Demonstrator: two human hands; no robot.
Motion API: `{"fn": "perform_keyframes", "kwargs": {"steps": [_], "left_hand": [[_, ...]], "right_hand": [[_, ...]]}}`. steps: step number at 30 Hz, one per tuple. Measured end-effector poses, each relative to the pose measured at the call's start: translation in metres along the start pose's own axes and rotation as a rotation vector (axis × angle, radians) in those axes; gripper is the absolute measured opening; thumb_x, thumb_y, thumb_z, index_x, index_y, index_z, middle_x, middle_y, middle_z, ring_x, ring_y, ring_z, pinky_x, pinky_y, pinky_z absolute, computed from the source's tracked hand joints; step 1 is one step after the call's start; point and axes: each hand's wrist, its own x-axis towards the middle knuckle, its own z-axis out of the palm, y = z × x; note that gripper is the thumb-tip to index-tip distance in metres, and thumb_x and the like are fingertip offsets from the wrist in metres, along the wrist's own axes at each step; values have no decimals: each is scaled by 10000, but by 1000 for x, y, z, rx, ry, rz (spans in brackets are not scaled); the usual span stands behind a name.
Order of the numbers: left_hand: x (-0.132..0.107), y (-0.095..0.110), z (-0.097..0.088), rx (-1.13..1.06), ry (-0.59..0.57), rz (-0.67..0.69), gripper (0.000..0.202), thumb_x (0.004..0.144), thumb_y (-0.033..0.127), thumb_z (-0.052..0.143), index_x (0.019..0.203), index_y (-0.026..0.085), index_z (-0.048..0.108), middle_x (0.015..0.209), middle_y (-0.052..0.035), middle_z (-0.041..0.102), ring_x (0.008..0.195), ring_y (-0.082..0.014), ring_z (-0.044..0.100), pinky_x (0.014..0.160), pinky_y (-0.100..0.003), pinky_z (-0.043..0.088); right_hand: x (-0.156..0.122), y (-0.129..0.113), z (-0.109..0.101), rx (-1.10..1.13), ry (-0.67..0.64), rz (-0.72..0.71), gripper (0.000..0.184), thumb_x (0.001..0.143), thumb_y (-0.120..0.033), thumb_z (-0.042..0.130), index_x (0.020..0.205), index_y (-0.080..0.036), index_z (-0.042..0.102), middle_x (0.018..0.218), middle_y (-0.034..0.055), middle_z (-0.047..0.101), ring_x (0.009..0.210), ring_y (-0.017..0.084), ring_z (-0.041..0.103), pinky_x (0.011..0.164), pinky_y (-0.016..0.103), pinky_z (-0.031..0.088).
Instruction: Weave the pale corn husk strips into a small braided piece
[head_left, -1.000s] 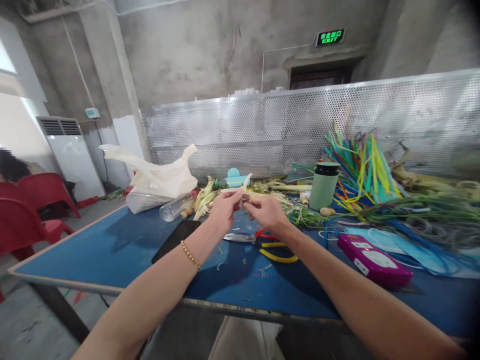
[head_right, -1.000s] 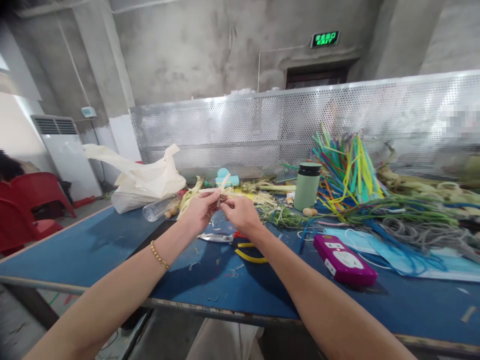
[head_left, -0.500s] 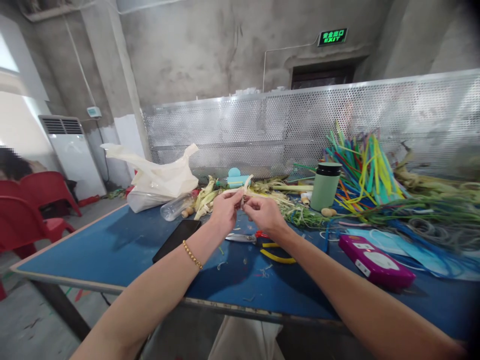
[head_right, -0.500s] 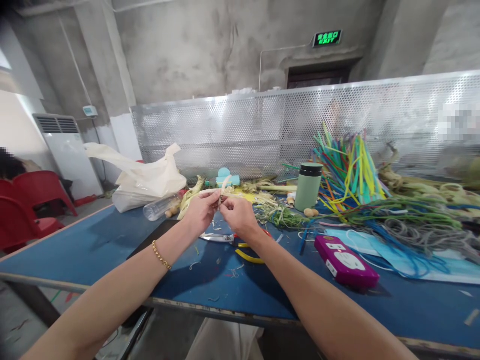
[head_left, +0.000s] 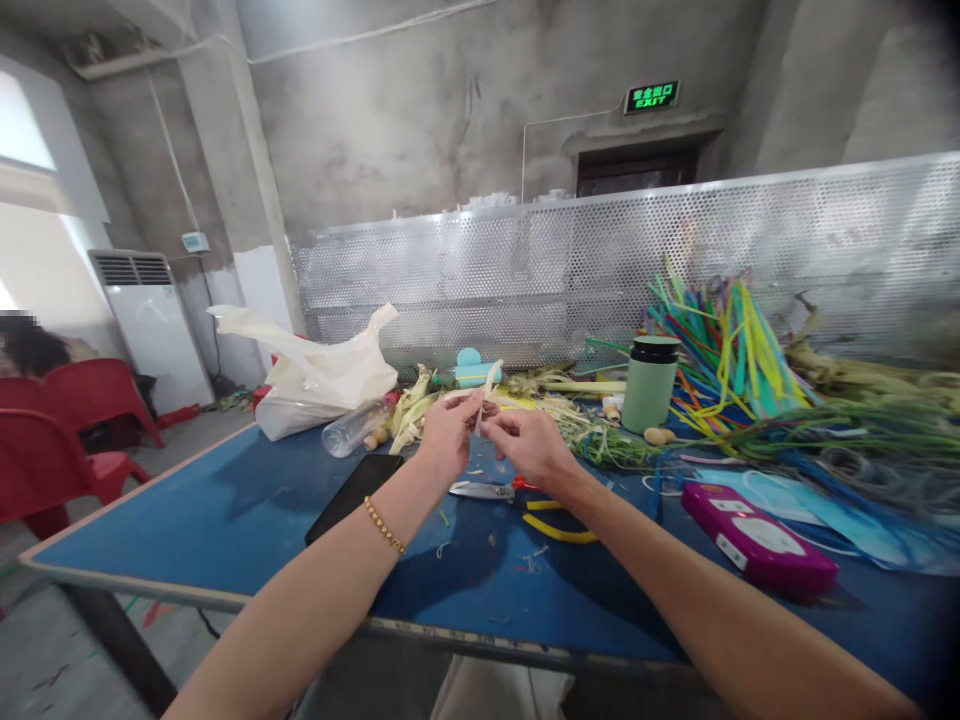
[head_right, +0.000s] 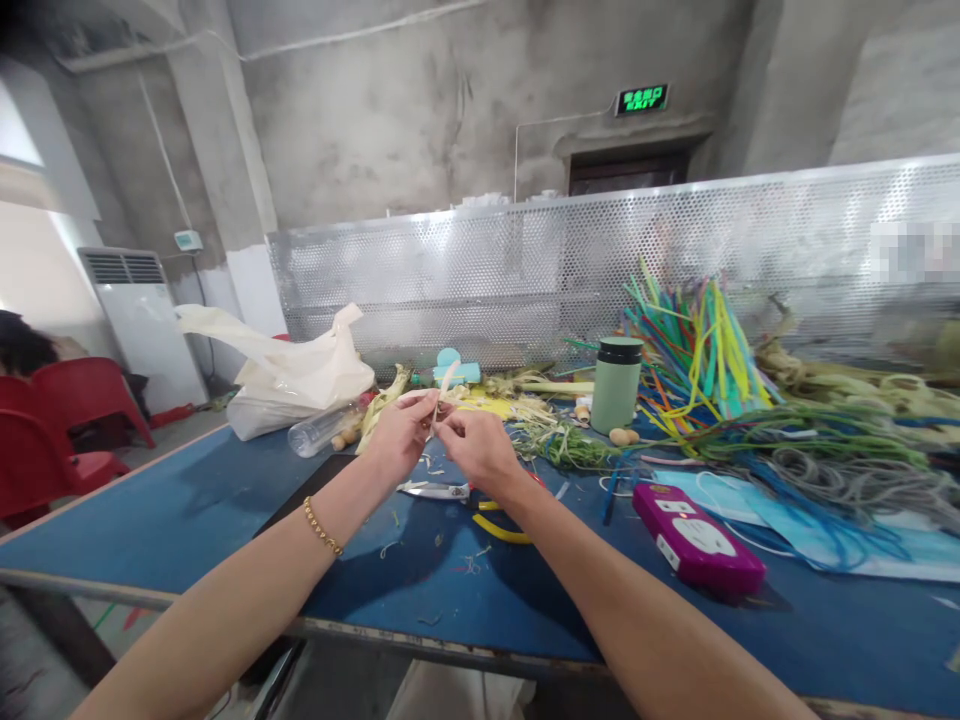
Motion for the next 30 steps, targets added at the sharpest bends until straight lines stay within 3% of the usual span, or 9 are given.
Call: {"fn": "perform_keyframes", "kwargs": {"steps": [2,4,6,8,11,14,19,24,30], "left_hand": [[0,2,0,9,11,-1,232,568,206,791,714,109,640,624,-25,641,577,-116,582,611,-254,431],[-2,3,1,17,7,6,240,563,209,798,717,109,644,629,-28,644,598,-120,595,624,-253,433],[-3,3,3,33,-24,1,246,570,228,800,724,110,649,633,-34,645,621,-131,609,642,-262,443],[-5,4,5,51,-67,-12,238,581,232,795,723,106,652,637,-39,647,622,-132,609,659,-273,452],[-8,3,8,49,-141,-42,204,586,196,786,706,96,655,656,-51,656,623,-132,605,680,-287,464],[-9,2,9,46,-193,-105,175,578,168,779,667,89,649,656,-61,658,608,-135,603,680,-298,470],[-9,1,8,78,-213,-158,204,593,221,783,684,86,660,637,-64,651,596,-147,606,645,-290,461],[-10,2,8,77,-251,-157,369,680,441,729,742,83,669,699,-91,664,626,-149,601,598,-273,428],[-8,-2,5,264,-247,-57,328,545,292,831,738,67,692,660,-67,650,603,-123,571,607,-260,399]], "right_hand": [[2,1,-12,-46,109,-58,419,850,-395,481,499,-173,536,470,-4,509,476,108,421,504,252,285],[6,5,-23,-55,325,-20,404,856,-435,474,567,-171,574,514,6,520,505,118,425,507,255,291],[10,11,-33,-49,421,37,346,836,-440,505,662,-167,627,572,21,566,537,131,458,526,259,320],[14,16,-37,-8,358,66,314,796,-429,553,658,-162,644,620,39,606,585,147,492,553,264,349],[16,20,-36,273,180,110,307,747,-452,610,716,-152,668,669,36,631,597,138,506,558,259,373],[15,20,-31,506,90,137,302,699,-449,660,683,-149,632,603,2,580,528,103,459,522,247,362],[14,18,-28,556,81,148,282,665,-411,691,627,-153,584,567,-18,544,512,99,464,517,248,368],[15,18,-26,526,109,159,285,658,-416,682,644,-148,585,588,-9,557,536,107,479,532,254,378],[15,20,-27,496,122,168,249,672,-368,662,622,-137,584,550,-17,526,513,88,433,489,233,328]]}}
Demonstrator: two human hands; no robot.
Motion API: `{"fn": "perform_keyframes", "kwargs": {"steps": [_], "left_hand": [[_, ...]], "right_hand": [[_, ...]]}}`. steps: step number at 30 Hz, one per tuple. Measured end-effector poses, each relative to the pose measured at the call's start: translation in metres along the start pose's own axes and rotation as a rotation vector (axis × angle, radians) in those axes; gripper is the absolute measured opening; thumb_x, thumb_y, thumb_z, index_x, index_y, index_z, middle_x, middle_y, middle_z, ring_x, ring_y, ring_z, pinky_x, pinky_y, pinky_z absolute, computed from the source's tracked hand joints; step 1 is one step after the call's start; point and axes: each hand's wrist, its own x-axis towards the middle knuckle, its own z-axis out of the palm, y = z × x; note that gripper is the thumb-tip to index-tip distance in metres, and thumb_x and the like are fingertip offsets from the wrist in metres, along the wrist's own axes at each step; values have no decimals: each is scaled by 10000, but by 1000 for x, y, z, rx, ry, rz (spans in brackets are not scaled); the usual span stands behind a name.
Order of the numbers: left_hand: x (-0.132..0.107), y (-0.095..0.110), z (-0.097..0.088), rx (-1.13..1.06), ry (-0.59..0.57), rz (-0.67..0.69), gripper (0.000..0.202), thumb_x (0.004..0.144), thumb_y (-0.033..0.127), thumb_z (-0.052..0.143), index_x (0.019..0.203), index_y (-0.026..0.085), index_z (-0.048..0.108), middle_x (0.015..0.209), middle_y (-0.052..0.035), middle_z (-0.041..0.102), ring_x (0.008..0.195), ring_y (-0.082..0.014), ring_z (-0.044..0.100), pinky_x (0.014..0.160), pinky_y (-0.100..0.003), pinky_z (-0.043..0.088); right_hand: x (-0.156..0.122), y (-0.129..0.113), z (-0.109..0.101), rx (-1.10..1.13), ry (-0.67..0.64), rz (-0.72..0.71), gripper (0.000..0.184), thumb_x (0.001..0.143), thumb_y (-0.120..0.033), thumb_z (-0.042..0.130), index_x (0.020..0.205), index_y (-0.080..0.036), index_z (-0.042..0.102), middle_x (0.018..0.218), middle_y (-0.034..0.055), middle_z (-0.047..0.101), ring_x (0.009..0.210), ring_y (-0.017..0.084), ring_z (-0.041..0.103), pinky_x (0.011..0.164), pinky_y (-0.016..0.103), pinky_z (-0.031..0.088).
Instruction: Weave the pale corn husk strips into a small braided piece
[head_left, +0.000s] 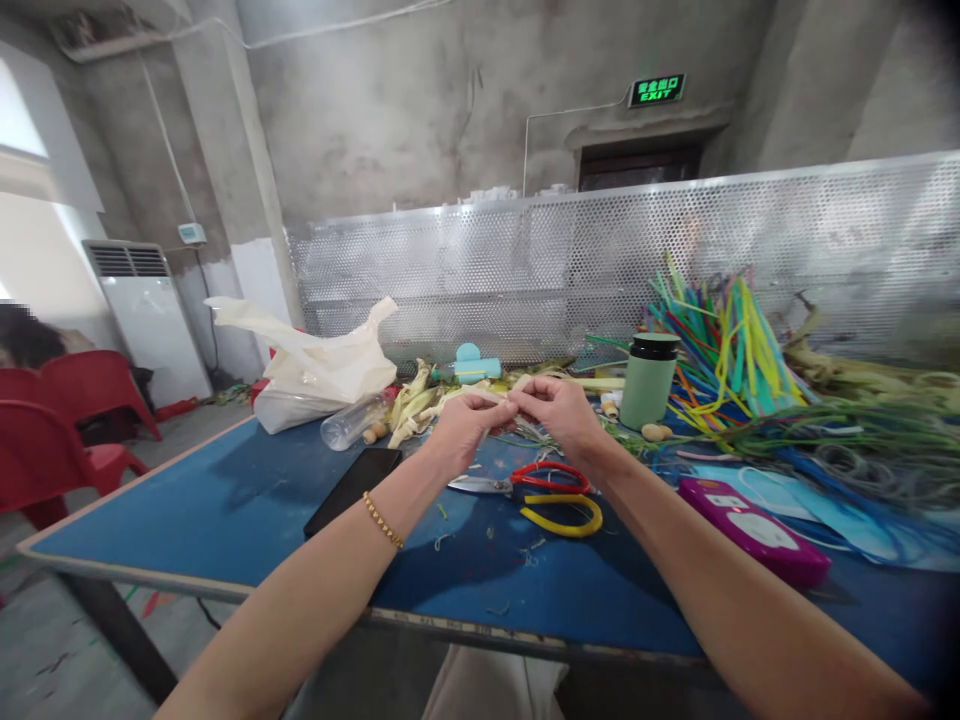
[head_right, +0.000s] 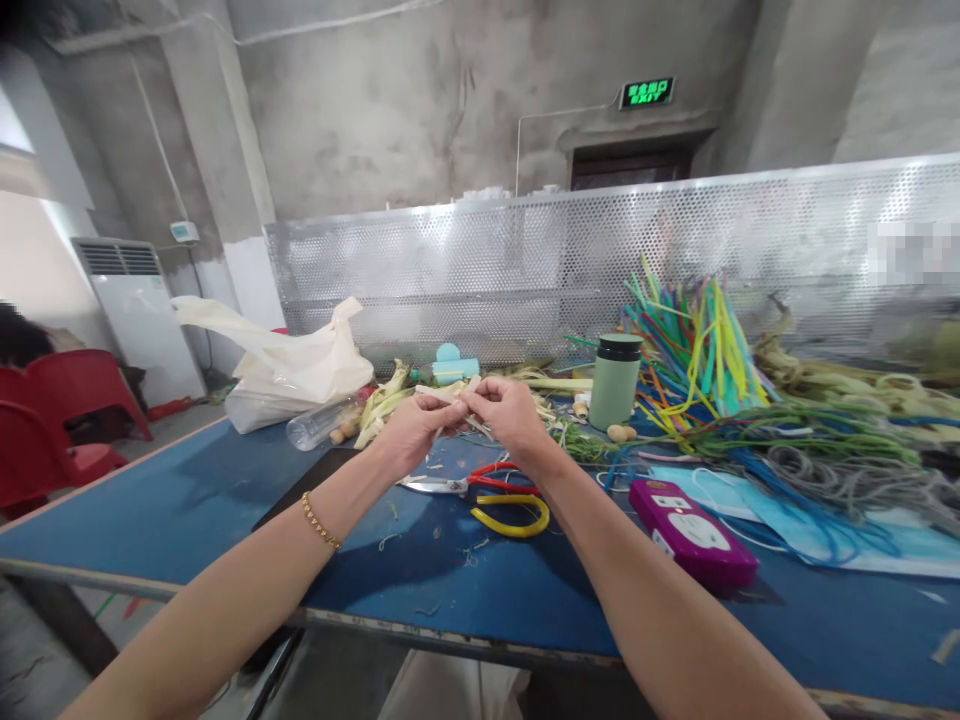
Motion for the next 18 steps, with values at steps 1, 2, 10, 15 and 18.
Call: {"fn": "perform_keyframes", "kwargs": {"steps": [1,2,10,15,18], "left_hand": [[0,-1,0,30,10,11,320,550,290,826,739,69,693,661,-67,650,605,-124,570,611,-264,397],[0,-1,-1,53,18,19,309,559,291,819,736,71,693,661,-66,649,609,-126,570,616,-269,396],[0,-4,-2,118,10,75,252,633,327,769,709,110,666,655,-43,637,627,-120,565,621,-262,384],[-1,-5,-1,124,3,73,244,632,323,768,694,117,653,639,-39,632,628,-130,577,616,-266,380],[-1,-5,-1,137,8,67,235,631,316,768,669,119,646,614,-36,627,618,-131,575,612,-269,374]], "right_hand": [[0,0,0,12,-11,1,244,678,-363,656,623,-137,585,550,-15,532,510,88,439,488,233,332],[-1,-1,0,20,-19,1,239,682,-358,654,621,-137,586,554,-11,540,509,88,447,490,233,340],[-2,-7,0,-55,44,6,226,677,-339,652,583,-146,583,531,-6,558,499,99,481,501,244,368],[-1,-6,0,-113,79,13,220,679,-320,641,562,-147,572,492,-15,537,479,94,462,506,248,361],[-1,-6,0,-112,77,18,221,673,-317,645,553,-147,568,488,-18,533,475,91,453,503,248,356]]}}
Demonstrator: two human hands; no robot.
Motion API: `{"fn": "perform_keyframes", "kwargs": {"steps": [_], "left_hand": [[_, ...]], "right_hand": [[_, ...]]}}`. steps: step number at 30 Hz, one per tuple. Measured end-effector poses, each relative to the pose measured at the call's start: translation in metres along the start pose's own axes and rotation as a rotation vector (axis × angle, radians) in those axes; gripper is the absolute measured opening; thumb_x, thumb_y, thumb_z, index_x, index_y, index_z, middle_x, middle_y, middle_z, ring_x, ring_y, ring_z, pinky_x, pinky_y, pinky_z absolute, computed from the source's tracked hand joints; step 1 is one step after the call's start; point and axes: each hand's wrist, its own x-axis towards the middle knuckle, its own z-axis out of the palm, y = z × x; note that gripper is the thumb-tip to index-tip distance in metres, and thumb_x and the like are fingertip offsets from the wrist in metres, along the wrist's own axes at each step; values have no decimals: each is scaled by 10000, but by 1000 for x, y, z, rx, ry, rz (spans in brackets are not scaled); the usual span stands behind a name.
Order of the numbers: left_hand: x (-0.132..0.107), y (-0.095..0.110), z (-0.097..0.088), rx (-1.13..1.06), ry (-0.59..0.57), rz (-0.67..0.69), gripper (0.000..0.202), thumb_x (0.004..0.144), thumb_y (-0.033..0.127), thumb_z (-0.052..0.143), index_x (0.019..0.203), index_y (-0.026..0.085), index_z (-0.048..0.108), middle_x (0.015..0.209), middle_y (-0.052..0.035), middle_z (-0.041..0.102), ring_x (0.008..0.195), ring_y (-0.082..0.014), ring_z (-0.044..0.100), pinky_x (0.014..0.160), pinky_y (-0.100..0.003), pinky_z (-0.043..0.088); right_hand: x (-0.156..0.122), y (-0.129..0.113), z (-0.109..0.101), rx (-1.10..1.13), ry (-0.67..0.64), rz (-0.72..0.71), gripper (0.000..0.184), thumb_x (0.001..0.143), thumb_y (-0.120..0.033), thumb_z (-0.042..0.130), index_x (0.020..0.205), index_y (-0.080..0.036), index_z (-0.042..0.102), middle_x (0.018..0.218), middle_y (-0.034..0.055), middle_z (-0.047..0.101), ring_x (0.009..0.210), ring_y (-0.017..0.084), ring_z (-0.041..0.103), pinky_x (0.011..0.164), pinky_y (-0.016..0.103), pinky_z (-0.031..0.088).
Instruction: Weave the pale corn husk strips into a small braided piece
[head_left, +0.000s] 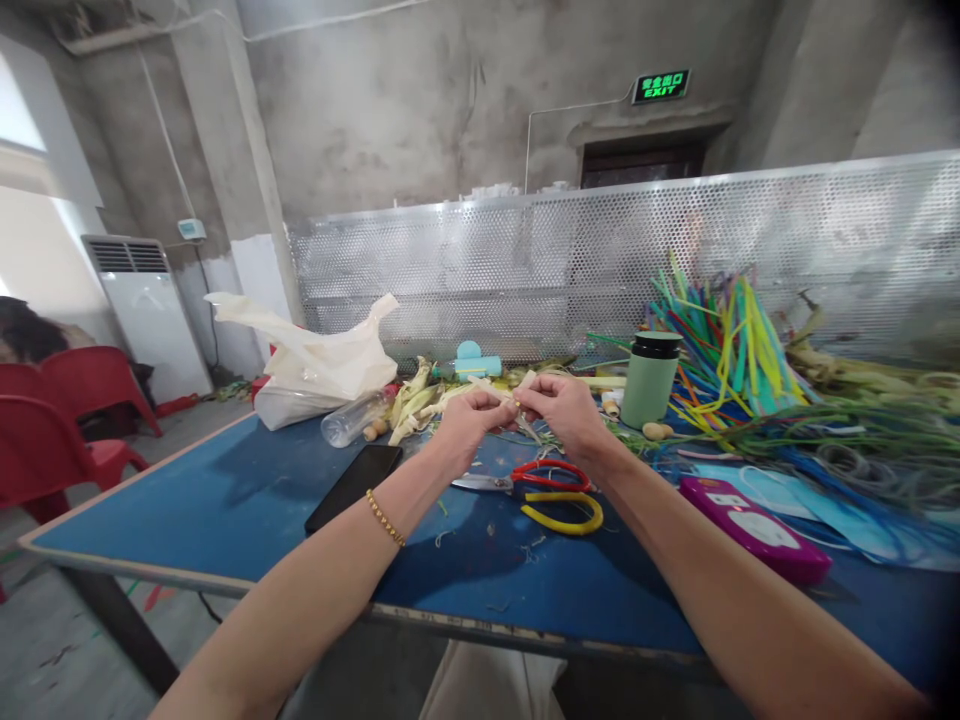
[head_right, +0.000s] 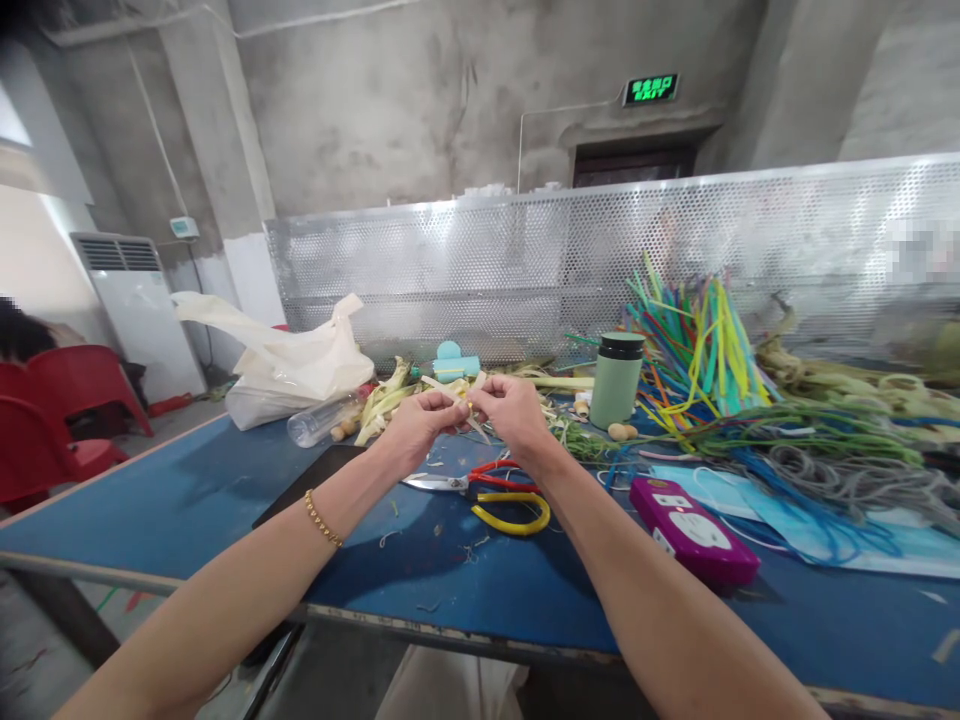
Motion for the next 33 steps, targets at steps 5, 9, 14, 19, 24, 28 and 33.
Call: {"fn": "perform_keyframes", "kwargs": {"steps": [5,9,14,19,24,28,33], "left_hand": [[1,-1,-3,43,-16,30,223,634,303,770,693,111,673,628,-50,647,604,-121,557,621,-273,375],[2,2,-4,-24,-31,-30,243,632,307,774,701,95,678,636,-69,655,608,-130,571,608,-272,368],[1,10,-4,-202,-136,-101,230,622,262,771,729,80,680,691,-86,665,643,-147,593,592,-270,367],[3,10,-7,-192,-80,-92,194,616,215,759,711,82,655,668,-70,650,619,-137,593,577,-255,359],[5,8,-10,-156,-37,-58,173,634,211,735,717,83,654,660,-53,634,603,-112,573,566,-240,351],[4,8,-9,-115,-38,-22,169,641,221,730,712,89,653,649,-46,623,588,-103,550,548,-239,336],[4,8,-9,-113,-93,-9,239,617,252,764,761,85,673,691,-54,632,616,-109,553,567,-247,348]], "right_hand": [[-1,-2,0,27,-2,12,224,664,-320,653,549,-148,568,488,-18,532,465,91,450,494,248,354],[-1,-2,0,17,-3,-27,226,679,-315,653,557,-146,565,499,-18,527,476,90,449,493,244,347],[1,1,-2,58,31,-23,280,680,-363,677,554,-153,540,499,-33,483,471,77,394,462,236,295],[3,3,-7,76,-42,2,375,736,-508,621,653,-143,633,594,25,597,495,100,469,477,248,356],[0,0,-10,-29,-141,9,411,725,-534,633,621,-137,632,522,20,575,461,99,470,450,239,338],[-2,-3,-9,-22,-230,7,300,693,-437,683,685,-138,658,552,17,610,476,97,494,456,228,352],[-3,-5,-8,-22,-201,-19,227,716,-359,647,660,-139,649,553,21,612,480,96,491,470,229,368]]}}
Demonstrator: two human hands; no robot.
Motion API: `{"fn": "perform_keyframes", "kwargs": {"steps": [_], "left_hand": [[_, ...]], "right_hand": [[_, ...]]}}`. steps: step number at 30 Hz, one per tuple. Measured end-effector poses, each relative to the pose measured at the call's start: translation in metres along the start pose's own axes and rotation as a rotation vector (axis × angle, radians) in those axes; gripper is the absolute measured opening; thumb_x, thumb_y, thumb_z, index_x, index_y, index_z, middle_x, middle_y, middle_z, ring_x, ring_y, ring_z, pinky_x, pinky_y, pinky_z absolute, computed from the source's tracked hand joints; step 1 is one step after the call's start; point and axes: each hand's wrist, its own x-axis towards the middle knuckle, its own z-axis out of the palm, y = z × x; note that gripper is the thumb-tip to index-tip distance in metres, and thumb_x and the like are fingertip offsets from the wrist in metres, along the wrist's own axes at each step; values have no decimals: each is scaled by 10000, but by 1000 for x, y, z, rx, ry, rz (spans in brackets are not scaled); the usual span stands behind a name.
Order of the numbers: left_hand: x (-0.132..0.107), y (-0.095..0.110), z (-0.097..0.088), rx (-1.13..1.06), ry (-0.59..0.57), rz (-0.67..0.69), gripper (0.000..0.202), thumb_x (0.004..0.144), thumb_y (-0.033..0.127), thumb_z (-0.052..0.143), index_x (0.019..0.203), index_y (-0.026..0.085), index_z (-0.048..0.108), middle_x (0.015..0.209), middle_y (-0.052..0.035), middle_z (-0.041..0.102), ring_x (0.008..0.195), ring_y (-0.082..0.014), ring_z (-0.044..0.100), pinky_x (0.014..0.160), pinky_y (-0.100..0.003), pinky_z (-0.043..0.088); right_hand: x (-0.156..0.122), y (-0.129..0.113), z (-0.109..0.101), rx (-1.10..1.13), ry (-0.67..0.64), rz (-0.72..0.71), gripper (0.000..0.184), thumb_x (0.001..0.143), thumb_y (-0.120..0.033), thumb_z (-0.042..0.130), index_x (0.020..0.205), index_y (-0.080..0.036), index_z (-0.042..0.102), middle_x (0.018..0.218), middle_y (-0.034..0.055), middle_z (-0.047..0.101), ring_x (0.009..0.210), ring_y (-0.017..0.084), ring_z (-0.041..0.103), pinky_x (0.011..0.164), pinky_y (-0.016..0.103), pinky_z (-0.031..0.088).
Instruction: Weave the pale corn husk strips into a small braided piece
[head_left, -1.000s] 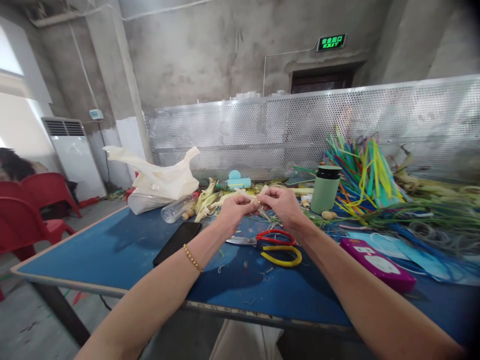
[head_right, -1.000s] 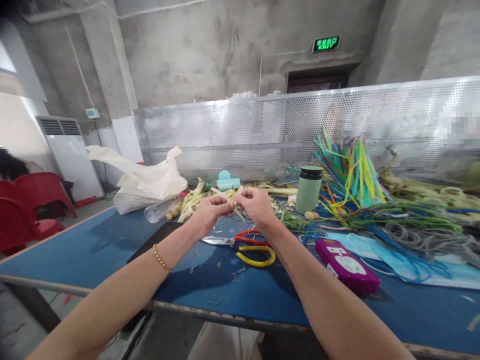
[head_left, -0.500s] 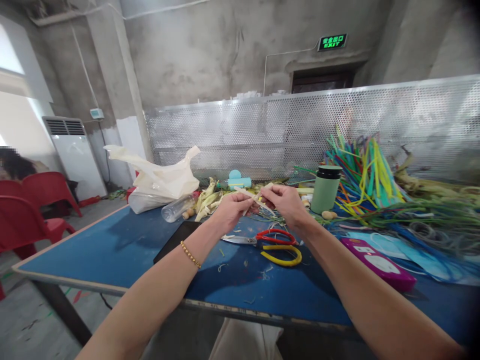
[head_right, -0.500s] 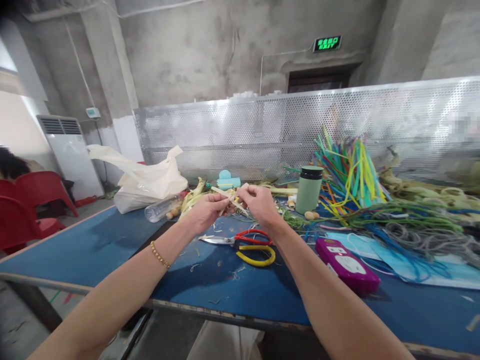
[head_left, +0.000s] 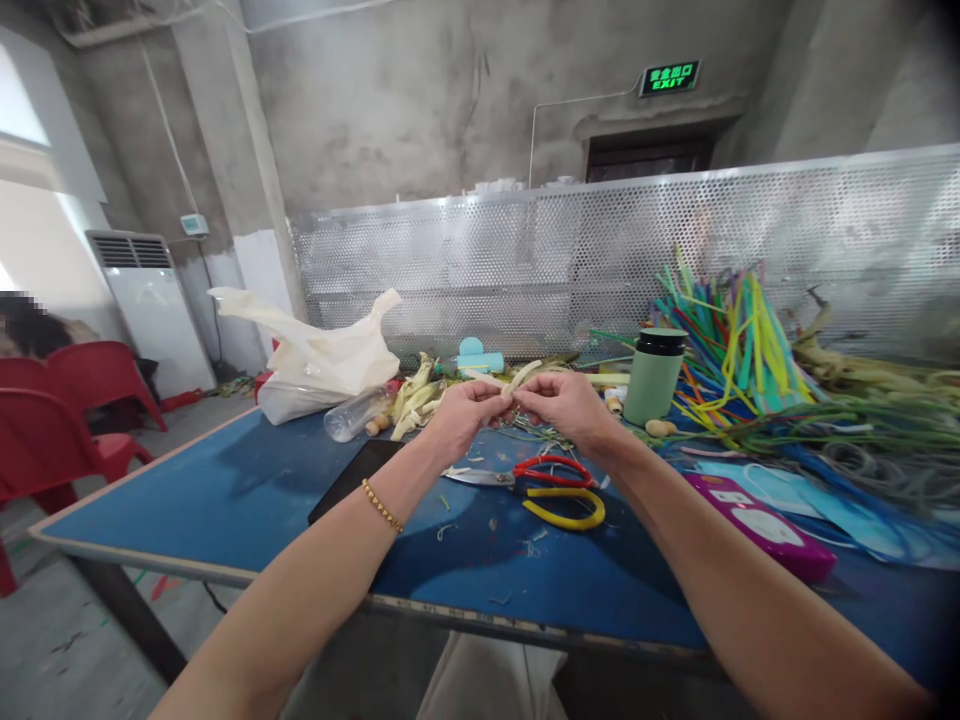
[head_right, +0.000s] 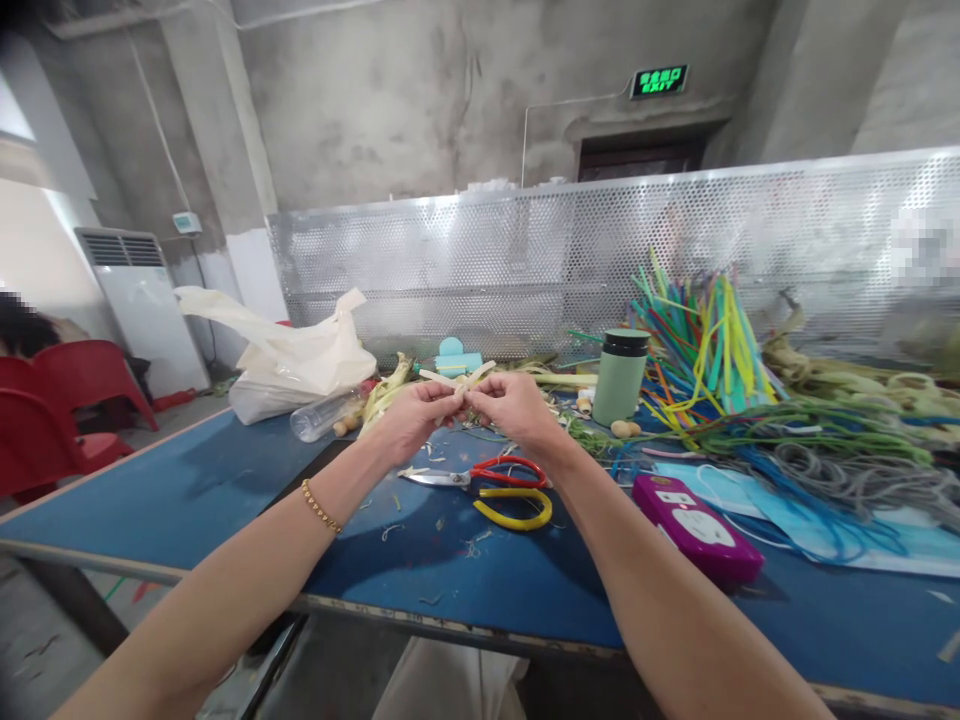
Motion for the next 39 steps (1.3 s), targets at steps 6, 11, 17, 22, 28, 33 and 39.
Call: {"fn": "perform_keyframes", "kwargs": {"steps": [6,11,17,22,28,33,39], "left_hand": [[1,-3,0,-8,27,45,248,594,270,785,714,86,670,657,-39,609,606,-97,528,607,-257,368],[-1,-2,3,-49,26,37,235,597,277,785,672,95,657,637,-21,582,588,-83,502,606,-255,370],[-3,2,8,-113,82,3,236,555,250,803,625,101,634,619,-2,557,588,-71,483,620,-243,397],[-3,2,9,-147,100,1,240,543,242,805,608,105,618,605,4,541,584,-67,479,613,-235,406],[-2,2,6,-125,77,1,238,557,229,809,669,100,642,654,-17,590,608,-81,517,631,-245,411],[-2,4,5,-100,31,-13,237,631,278,772,691,89,642,656,-34,598,587,-88,521,596,-256,378],[-2,3,3,-114,78,-56,226,624,256,770,644,93,614,609,-22,577,563,-89,511,602,-266,376]], "right_hand": [[0,0,1,-36,-19,-7,223,710,-354,637,661,-137,646,526,4,569,469,91,441,446,226,322],[2,3,0,-79,3,-66,218,708,-345,634,639,-138,644,547,0,566,491,91,424,468,235,304],[4,6,-1,-114,-1,-82,223,718,-346,626,646,-135,645,551,-2,558,498,91,418,467,234,292],[6,7,0,-110,-10,-78,219,712,-346,630,672,-132,657,569,13,590,507,103,456,475,236,320],[5,10,0,-151,31,-94,236,721,-363,620,657,-137,646,554,4,573,497,101,440,463,234,312],[4,10,0,-136,40,-89,244,722,-372,625,667,-135,644,549,2,564,488,96,431,462,231,310],[1,3,-1,-94,11,-79,308,749,-436,614,696,-136,657,554,-1,551,494,95,425,463,235,317]]}}
